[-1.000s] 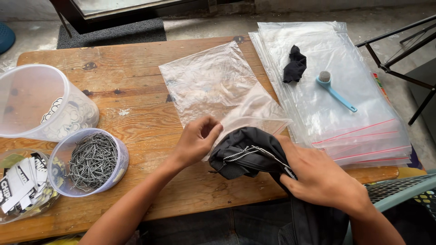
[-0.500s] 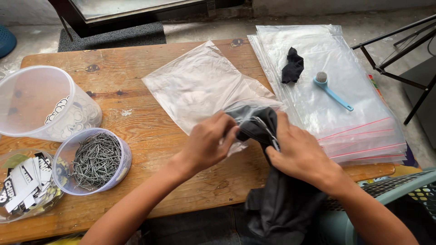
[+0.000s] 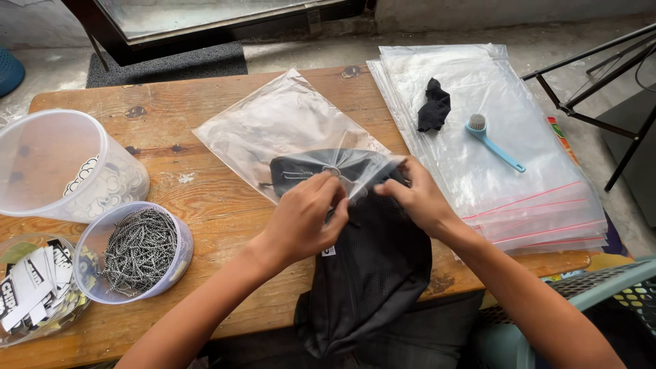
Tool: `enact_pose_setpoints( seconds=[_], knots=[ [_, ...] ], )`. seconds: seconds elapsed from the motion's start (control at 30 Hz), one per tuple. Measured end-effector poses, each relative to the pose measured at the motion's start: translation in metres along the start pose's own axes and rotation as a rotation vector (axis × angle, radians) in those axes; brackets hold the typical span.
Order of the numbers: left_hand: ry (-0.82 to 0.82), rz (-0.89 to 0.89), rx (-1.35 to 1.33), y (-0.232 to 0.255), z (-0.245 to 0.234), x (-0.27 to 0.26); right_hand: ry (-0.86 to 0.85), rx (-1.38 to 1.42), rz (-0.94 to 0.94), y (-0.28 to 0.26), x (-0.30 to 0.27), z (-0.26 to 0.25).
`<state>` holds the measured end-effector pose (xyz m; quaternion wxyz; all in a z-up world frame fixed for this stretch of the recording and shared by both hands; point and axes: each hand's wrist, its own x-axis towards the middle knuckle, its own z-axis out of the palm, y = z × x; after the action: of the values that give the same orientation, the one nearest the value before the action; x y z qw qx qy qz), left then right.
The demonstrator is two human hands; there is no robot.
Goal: The person cleans a black fanny pack with a brush, attaches a decorative charm to the zipper, wipes a plastic bag with a cloth, and places the fanny pack inside the bag. The person then seals the bag and places it into a basket.
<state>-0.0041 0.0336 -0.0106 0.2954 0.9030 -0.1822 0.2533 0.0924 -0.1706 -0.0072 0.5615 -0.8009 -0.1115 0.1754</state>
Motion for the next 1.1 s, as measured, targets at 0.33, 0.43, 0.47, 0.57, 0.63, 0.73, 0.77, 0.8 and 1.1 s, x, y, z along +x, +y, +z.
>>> enact_pose_setpoints(
  seconds=[0.33, 0.43, 0.47, 0.57, 0.63, 0.73, 0.77, 0.8, 1.1],
  knots=[
    [-0.086, 0.037, 0.256, 0.002, -0.005, -0.015, 0.032, -0.413, -0.068, -0.007, -0.032, 0.002],
    [-0.149, -0.030, 0.426, -0.006, 0.008, -0.017, 0.221, -0.950, -0.430, 0.028, -0.031, 0.004],
    [-0.107, -0.049, 0.376, -0.008, 0.010, -0.017, 0.344, -1.178, -0.582, 0.029, -0.035, 0.007],
    [-0.007, -0.062, 0.281, -0.009, 0.005, -0.011, 0.309, -1.207, -0.786, 0.029, -0.041, 0.021],
    [0.054, -0.065, 0.236, -0.010, 0.006, -0.011, 0.143, -1.007, -0.830, 0.017, -0.040, 0.034],
    [0.125, -0.085, 0.225, -0.013, 0.010, -0.013, 0.113, -1.014, -1.031, 0.003, -0.026, 0.053],
    [0.136, -0.076, 0.193, -0.013, 0.010, -0.014, 0.134, -1.086, -0.975, 0.013, -0.019, 0.057],
    [0.148, -0.070, 0.161, -0.012, 0.009, -0.014, 0.155, -1.155, -0.918, 0.022, -0.012, 0.062],
    [0.225, -0.051, 0.099, -0.018, 0.013, -0.020, 0.212, -0.762, -1.059, 0.027, 0.003, 0.068]
  ],
)
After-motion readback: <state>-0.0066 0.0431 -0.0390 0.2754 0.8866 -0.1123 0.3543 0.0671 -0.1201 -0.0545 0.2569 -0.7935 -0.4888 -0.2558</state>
